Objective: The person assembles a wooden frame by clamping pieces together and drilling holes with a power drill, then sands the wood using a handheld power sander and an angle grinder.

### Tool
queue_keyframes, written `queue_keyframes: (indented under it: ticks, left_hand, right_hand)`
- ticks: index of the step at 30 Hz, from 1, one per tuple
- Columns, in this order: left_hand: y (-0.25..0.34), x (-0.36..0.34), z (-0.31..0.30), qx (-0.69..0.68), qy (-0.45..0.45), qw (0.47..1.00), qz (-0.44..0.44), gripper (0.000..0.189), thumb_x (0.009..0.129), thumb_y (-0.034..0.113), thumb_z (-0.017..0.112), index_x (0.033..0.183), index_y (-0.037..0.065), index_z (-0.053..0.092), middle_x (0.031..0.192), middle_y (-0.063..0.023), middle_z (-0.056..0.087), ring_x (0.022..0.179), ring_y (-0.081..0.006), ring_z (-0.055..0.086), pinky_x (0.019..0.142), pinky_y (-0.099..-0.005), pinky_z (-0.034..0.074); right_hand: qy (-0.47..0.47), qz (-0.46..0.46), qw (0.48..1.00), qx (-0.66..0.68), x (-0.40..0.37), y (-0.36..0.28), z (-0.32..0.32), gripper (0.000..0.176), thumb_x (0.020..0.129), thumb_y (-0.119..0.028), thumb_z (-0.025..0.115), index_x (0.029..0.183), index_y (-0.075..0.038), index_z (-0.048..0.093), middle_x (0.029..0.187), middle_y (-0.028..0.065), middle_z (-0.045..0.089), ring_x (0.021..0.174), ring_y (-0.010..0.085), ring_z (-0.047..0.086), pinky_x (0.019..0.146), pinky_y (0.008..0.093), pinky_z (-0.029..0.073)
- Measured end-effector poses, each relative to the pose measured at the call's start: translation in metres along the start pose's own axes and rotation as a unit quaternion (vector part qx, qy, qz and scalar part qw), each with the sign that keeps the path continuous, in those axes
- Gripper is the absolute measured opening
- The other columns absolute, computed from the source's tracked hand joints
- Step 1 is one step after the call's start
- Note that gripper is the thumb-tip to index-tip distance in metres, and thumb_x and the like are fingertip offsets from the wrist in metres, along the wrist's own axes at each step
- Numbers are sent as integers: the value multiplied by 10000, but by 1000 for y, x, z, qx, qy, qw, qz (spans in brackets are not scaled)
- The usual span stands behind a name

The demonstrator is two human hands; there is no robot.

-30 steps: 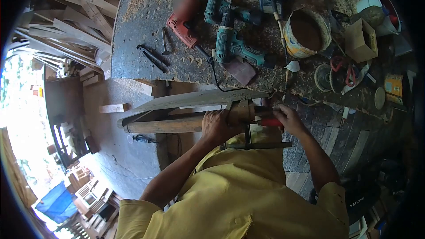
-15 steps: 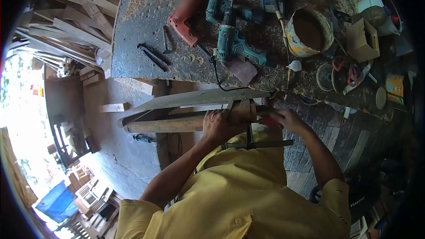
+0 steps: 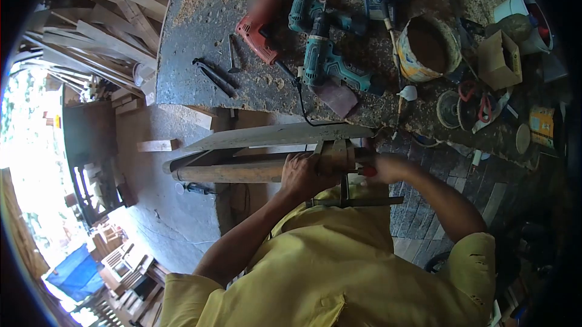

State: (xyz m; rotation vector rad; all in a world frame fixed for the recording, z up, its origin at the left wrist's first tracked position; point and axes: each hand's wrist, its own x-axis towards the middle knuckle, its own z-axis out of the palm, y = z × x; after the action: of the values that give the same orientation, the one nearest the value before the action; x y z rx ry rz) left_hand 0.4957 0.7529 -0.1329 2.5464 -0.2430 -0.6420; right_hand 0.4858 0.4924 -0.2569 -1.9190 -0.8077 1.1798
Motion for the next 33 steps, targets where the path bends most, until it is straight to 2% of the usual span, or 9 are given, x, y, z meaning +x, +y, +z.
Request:
queue_keyframes:
  ticks: [2, 6, 12, 14, 16, 21, 28, 30, 33]
  left_hand:
    - [2, -2, -2, 2, 28, 999, 23, 376, 664, 435, 749, 810, 91, 712, 804, -116, 690, 792, -308, 656, 805, -417, 456]
    - [-1, -4, 3, -8, 9, 1000, 10, 368, 683, 428, 738, 777, 74, 702, 791, -126, 686, 777, -310, 656, 809, -423, 457]
    - [-16, -11, 9, 18, -10, 999, 45, 431, 694, 442, 739, 881, 59, 686, 851, -135, 687, 860, -298, 653, 840, -421, 449]
    - [-22, -11, 7, 28, -42, 998, 47, 441, 693, 427, 755, 935, 71, 661, 875, -128, 679, 902, -299, 645, 855, -422, 446]
    - [-24, -13, 0, 13, -24, 997, 73, 423, 695, 414, 761, 926, 76, 652, 868, -122, 674, 903, -299, 643, 857, -426, 448]
    - [-30, -14, 4, 0, 8, 996, 92, 358, 709, 369, 760, 894, 93, 627, 847, -112, 663, 878, -310, 643, 823, -438, 469]
    - [-36, -15, 7, -1, -15, 995, 97, 322, 763, 364, 706, 908, 86, 630, 838, -147, 676, 848, -321, 651, 762, -449, 489]
    - [-42, -12, 10, 7, -12, 994, 104, 325, 769, 367, 699, 919, 86, 632, 835, -148, 678, 853, -319, 652, 775, -445, 486]
    - [-48, -11, 10, -3, -8, 993, 115, 370, 742, 375, 737, 904, 65, 619, 813, -139, 656, 845, -326, 637, 781, -448, 483]
  right_hand:
    - [120, 171, 968, -138, -18, -56, -2, 415, 824, -374, 709, 1057, -35, 652, 984, 200, 686, 918, 273, 673, 795, 454, 526]
    - [337, 86, 924, -160, -22, -65, 15, 354, 839, -331, 689, 1030, -35, 658, 954, 218, 689, 867, 293, 681, 762, 454, 534]
    - [111, 70, 991, -36, 2, -5, 11, 627, 764, -523, 737, 1060, 25, 666, 868, 233, 684, 703, 341, 679, 667, 419, 547]
    - [-120, 181, 975, 40, 17, 13, 5, 737, 720, -594, 747, 1125, 14, 653, 889, 255, 678, 708, 340, 681, 665, 414, 546]
    - [-97, 189, 977, 11, 8, -9, 2, 608, 744, -539, 741, 1034, -8, 684, 869, 239, 682, 730, 346, 685, 676, 417, 549]
    - [313, 139, 922, -178, -16, -56, 29, 465, 743, -467, 745, 971, -66, 684, 805, 163, 693, 767, 379, 673, 688, 474, 530]
    - [38, 155, 977, -140, 5, -23, -4, 427, 768, -456, 766, 772, -41, 665, 628, 169, 635, 588, 340, 638, 596, 453, 495]
    - [-261, 352, 892, 115, 22, -21, -29, 440, 779, -459, 768, 757, -33, 660, 625, 162, 633, 562, 315, 625, 581, 443, 477]
    - [-99, 292, 951, 1, 6, -52, -27, 365, 761, -391, 766, 824, -45, 665, 674, 172, 646, 622, 329, 644, 593, 459, 493]
